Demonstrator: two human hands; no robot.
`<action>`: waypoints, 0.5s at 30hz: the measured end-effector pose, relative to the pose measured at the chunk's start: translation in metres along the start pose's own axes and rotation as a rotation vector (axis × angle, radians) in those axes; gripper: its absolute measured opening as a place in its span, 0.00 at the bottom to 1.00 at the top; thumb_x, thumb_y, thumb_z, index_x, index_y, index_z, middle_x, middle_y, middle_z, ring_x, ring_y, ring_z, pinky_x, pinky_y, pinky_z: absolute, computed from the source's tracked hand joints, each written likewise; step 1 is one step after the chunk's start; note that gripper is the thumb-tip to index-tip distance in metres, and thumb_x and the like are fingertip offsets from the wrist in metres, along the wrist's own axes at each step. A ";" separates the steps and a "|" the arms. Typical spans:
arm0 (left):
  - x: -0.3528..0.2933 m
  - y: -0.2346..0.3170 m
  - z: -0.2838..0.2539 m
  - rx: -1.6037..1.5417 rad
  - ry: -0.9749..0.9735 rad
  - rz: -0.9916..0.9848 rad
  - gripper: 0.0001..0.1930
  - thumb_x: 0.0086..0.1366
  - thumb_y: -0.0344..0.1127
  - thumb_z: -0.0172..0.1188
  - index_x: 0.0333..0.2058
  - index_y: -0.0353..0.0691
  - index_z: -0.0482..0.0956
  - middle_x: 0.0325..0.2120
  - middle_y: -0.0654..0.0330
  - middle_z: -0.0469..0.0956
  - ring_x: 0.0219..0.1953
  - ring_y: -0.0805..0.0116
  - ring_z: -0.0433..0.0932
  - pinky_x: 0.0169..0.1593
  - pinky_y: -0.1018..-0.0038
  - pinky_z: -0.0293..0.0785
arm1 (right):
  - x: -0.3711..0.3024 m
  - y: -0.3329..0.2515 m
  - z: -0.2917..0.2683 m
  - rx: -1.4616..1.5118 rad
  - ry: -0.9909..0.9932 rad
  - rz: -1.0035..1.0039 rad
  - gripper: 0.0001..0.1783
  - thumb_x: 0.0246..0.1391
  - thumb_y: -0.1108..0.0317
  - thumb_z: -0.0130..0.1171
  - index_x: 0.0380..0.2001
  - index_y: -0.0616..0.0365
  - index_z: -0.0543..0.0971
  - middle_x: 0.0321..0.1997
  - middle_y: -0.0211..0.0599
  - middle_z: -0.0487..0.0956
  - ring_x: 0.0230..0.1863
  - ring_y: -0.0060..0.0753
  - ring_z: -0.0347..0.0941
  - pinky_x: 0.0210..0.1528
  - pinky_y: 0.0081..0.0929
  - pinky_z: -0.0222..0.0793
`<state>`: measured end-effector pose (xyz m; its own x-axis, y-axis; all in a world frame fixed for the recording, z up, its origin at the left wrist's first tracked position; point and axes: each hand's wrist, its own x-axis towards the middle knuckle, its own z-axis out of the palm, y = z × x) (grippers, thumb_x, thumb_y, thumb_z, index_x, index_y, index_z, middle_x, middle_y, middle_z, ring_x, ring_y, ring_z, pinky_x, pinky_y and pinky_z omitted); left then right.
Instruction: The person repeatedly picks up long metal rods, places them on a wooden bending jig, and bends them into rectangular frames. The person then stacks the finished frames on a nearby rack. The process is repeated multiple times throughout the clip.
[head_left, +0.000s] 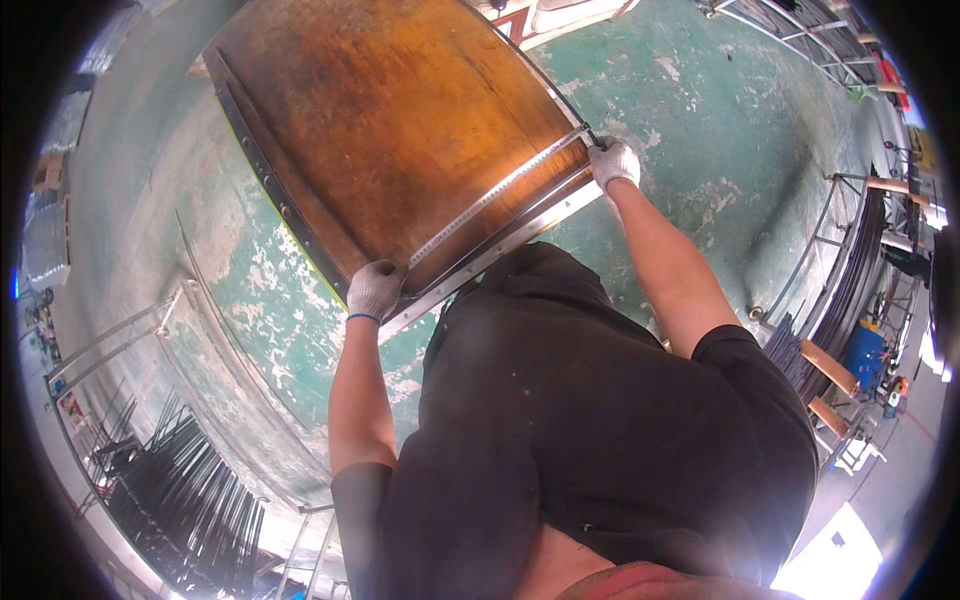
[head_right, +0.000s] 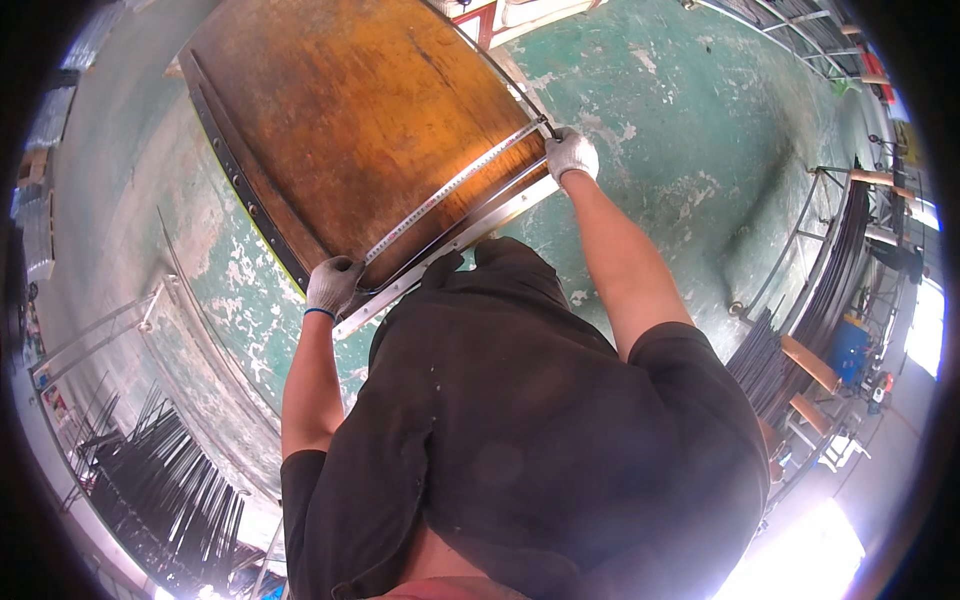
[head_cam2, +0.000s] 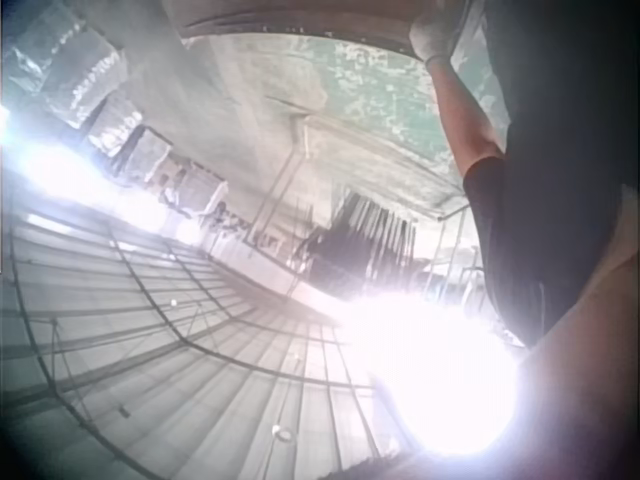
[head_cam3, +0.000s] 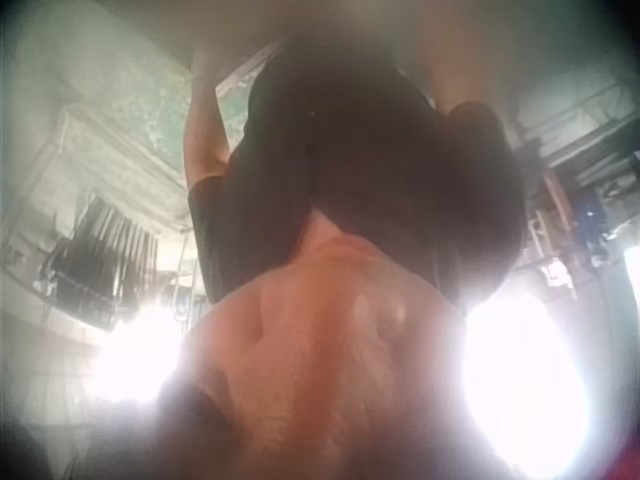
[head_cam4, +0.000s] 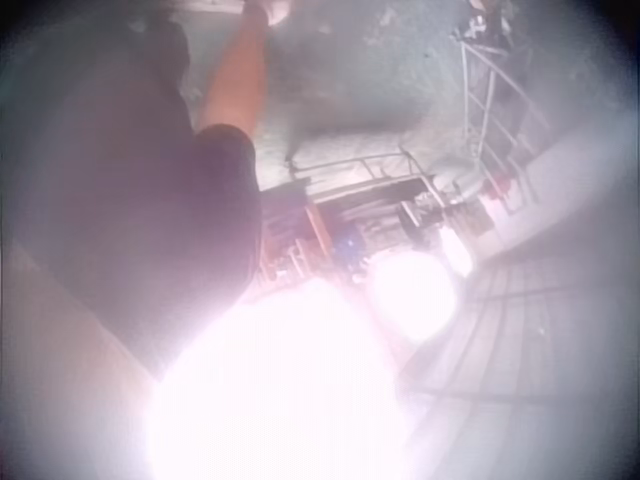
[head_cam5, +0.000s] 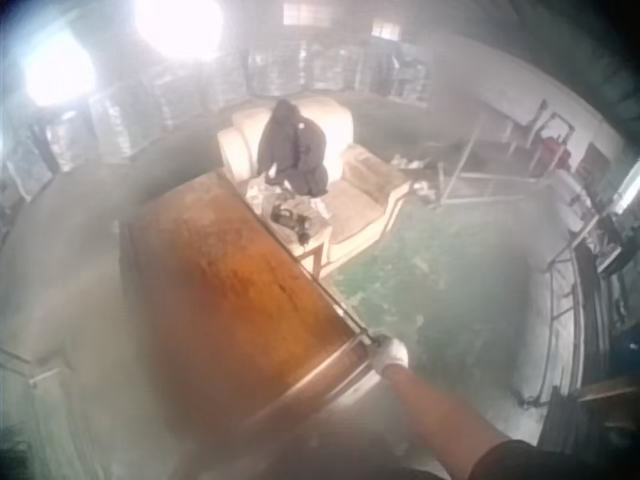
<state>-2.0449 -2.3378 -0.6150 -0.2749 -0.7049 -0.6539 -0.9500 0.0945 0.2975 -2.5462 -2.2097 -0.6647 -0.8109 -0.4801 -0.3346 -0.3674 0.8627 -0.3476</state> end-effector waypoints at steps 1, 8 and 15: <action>0.000 -0.001 0.001 -0.014 0.014 0.019 0.25 0.70 0.61 0.63 0.45 0.44 0.91 0.46 0.45 0.88 0.52 0.40 0.85 0.57 0.52 0.81 | 0.000 -0.003 -0.002 0.000 -0.004 0.010 0.21 0.63 0.52 0.62 0.56 0.43 0.90 0.54 0.49 0.89 0.58 0.55 0.86 0.64 0.47 0.79; -0.002 -0.020 -0.005 -0.048 0.016 -0.023 0.28 0.69 0.63 0.64 0.47 0.44 0.92 0.47 0.45 0.88 0.54 0.41 0.85 0.58 0.53 0.81 | 0.016 0.014 0.012 -0.024 0.013 -0.003 0.22 0.61 0.50 0.66 0.55 0.43 0.91 0.54 0.46 0.90 0.57 0.51 0.88 0.62 0.44 0.81; -0.017 -0.062 -0.022 -0.084 -0.050 -0.257 0.27 0.69 0.63 0.63 0.52 0.47 0.91 0.53 0.48 0.88 0.58 0.45 0.85 0.64 0.55 0.80 | 0.026 0.018 0.014 -0.025 0.061 -0.043 0.20 0.61 0.53 0.69 0.54 0.45 0.92 0.53 0.45 0.91 0.56 0.48 0.89 0.61 0.41 0.81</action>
<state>-1.9776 -2.3471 -0.6071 -0.0354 -0.6621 -0.7486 -0.9746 -0.1429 0.1725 -2.5672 -2.2088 -0.6915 -0.8199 -0.5073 -0.2653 -0.4133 0.8452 -0.3388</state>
